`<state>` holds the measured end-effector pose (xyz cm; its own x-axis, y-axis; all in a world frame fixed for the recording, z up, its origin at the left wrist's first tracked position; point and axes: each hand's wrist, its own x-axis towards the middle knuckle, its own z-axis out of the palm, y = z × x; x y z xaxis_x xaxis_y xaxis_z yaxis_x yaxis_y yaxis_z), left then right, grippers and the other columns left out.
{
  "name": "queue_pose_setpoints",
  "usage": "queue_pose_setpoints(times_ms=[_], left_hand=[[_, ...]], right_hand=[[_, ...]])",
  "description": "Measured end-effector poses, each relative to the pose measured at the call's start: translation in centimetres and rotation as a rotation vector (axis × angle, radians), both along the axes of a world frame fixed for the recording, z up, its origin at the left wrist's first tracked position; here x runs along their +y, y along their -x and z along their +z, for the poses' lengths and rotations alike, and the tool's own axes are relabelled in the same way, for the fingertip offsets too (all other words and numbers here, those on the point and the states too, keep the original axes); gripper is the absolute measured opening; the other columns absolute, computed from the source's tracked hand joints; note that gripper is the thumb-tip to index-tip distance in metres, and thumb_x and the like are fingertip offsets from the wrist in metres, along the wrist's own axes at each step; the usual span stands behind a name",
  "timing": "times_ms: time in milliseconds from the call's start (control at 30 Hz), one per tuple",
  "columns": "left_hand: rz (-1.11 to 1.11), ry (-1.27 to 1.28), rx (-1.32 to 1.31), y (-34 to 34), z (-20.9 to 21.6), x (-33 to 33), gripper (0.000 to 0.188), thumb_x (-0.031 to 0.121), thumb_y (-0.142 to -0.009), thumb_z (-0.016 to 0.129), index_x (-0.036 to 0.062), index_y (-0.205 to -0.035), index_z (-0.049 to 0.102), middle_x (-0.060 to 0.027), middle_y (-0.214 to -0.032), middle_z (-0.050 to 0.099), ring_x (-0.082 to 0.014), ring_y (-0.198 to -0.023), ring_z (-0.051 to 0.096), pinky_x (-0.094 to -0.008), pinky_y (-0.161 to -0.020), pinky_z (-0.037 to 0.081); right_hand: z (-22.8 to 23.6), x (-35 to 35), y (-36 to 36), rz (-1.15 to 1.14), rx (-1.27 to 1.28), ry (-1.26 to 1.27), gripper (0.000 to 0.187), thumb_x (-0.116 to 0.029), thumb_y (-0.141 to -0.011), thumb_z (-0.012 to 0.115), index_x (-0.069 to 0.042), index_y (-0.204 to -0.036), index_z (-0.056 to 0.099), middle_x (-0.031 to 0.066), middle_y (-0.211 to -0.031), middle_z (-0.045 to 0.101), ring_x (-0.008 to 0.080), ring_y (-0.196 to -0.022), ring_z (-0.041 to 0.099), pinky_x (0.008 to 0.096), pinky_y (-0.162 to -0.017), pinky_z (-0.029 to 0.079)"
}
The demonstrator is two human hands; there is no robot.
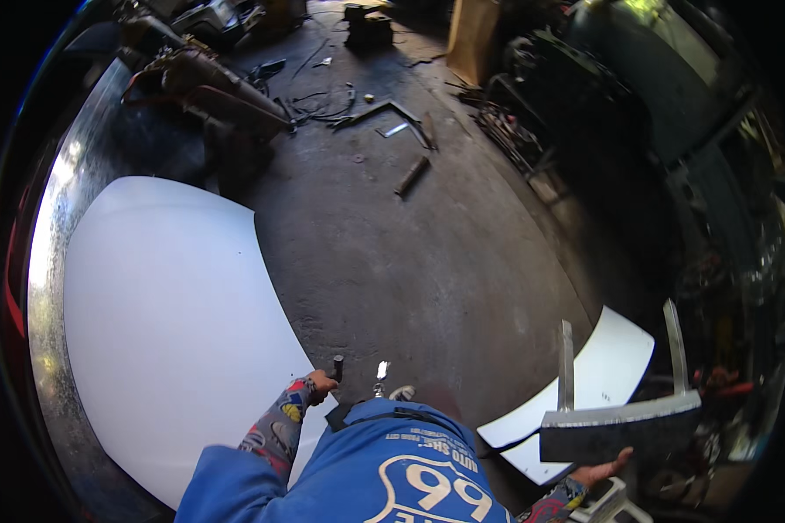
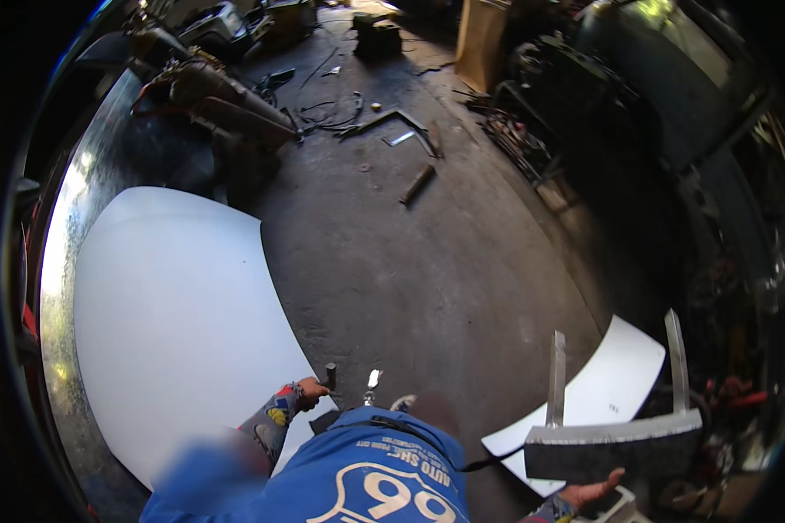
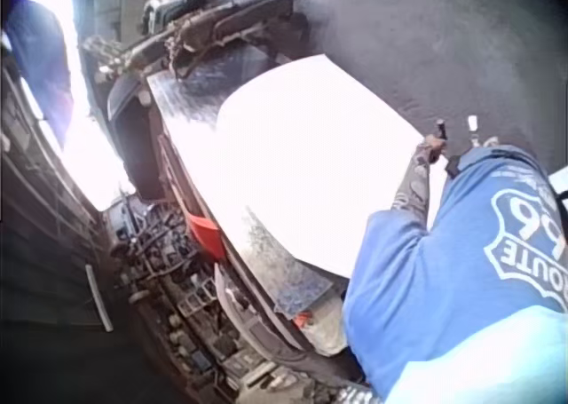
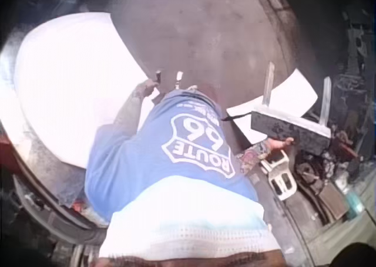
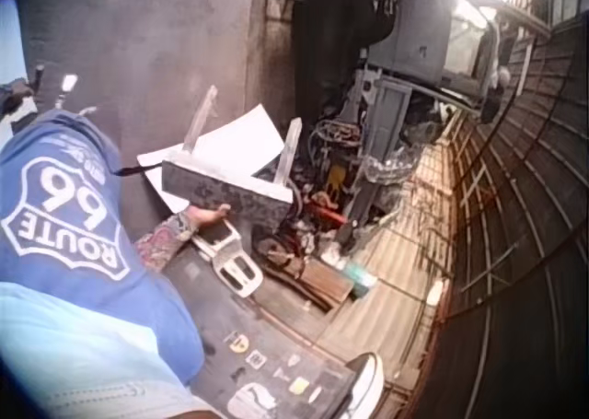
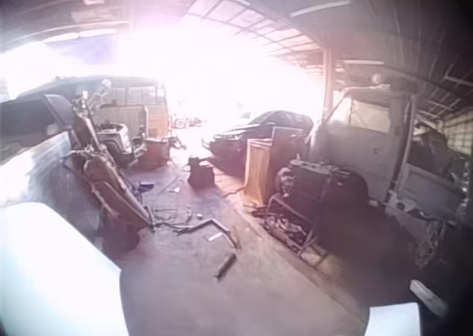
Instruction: The person assembles a rectangular metal frame on the floor using a hammer, measuring tape, and angle grinder. They position metal bars, measure dimensions, and use the grinder to cut or smooth edges.
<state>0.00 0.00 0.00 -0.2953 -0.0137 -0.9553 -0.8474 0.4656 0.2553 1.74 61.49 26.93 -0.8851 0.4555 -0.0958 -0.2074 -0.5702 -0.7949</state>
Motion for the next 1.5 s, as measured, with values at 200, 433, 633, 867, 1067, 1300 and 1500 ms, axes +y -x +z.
queue_pose_setpoints(times_ms=[200,433,633,867,1067,1300,1500], left_hand=[[0.604,-0.027,0.058,8.9,-7.1,9.7,0.034,0.033,-0.099,0.062,0.0017,-0.107,0.051,-0.0121,-0.072,0.057,-0.0242,-0.053,0.058,-0.0434,-0.046,0.052],[0.452,0.354,-0.14,12.4,-14.9,-6.0,0.032,0.032,-0.096,0.065,0.0024,-0.108,0.064,-0.0187,-0.091,0.069,-0.0312,-0.076,0.07,-0.0473,-0.063,0.059],[0.243,0.467,-0.218,17.9,-18.9,-16.1,0.028,0.033,-0.095,0.063,0.007,-0.104,0.07,-0.0172,-0.096,0.073,-0.0306,-0.087,0.072,-0.0458,-0.07,0.059],[-0.331,0.456,-0.033,34.8,-27.2,-31.3,0.027,0.033,-0.093,0.061,0.0123,-0.099,0.077,-0.0154,-0.102,0.076,-0.0299,-0.1,0.074,-0.0442,-0.079,0.06],[0.372,0.494,-0.018,62.2,-16.6,-54.8,0.055,0.047,-0.089,0.06,-0.0065,-0.095,0.071,-0.0285,-0.091,0.072,-0.0456,-0.089,0.07,-0.0524,-0.078,0.056],[0.8,0.425,0.432,94.1,-6.9,-64.0,0.039,0.041,-0.099,0.059,0.0053,-0.086,0.052,-0.0037,-0.059,0.05,-0.0168,-0.042,0.051,-0.0363,-0.038,0.043],[0.974,0.25,0.581,109.2,-4.4,-64.8,0.028,0.033,-0.101,0.061,0.0092,-0.087,0.056,0.0018,-0.062,0.05,-0.01,-0.043,0.046,-0.0302,-0.038,0.036]], right_hand=[[-6.2,8.5,32.5,0.132,0.01,-0.142,0.082,-0.053,-0.083,0.078,-0.004,-0.143,0.052,0.0121,-0.137,0.062,0.0314,-0.122,0.06,0.0489,-0.106,0.048],[-8.4,-18.1,58.5,0.076,0.012,-0.501,0.061,-0.029,-0.08,0.08,-0.003,-0.132,0.062,0.009,-0.117,0.068,0.0247,-0.104,0.066,0.0434,-0.091,0.055],[-6.2,-40.3,79.8,0.586,0.006,-0.867,0.044,-0.011,-0.076,0.079,0.003,-0.116,0.068,0.0072,-0.105,0.072,0.0191,-0.091,0.068,0.0323,-0.087,0.053],[-12.4,-57.6,97.5,0.779,-0.066,-0.722,0.054,-0.01,-0.074,0.081,0.005,-0.123,0.065,0.0099,-0.108,0.072,0.0216,-0.095,0.07,0.0356,-0.09,0.054],[-10.3,-66.1,105.5,0.549,-0.262,-1.041,0.064,-0.022,-0.07,0.083,0.008,-0.122,0.063,0.0132,-0.112,0.07,0.024,-0.1,0.067,0.0339,-0.094,0.05],[-12.6,-71.7,118.6,0.646,-0.432,-1.039,0.059,-0.021,-0.066,0.088,0.005,-0.114,0.065,0.0097,-0.101,0.072,0.0203,-0.089,0.068,0.0328,-0.083,0.054],[-14.0,-79.3,128.9,0.712,-0.286,-1.253,0.061,-0.023,-0.061,0.09,0.006,-0.109,0.066,0.0159,-0.095,0.073,0.0254,-0.084,0.068,0.0369,-0.081,0.053]])
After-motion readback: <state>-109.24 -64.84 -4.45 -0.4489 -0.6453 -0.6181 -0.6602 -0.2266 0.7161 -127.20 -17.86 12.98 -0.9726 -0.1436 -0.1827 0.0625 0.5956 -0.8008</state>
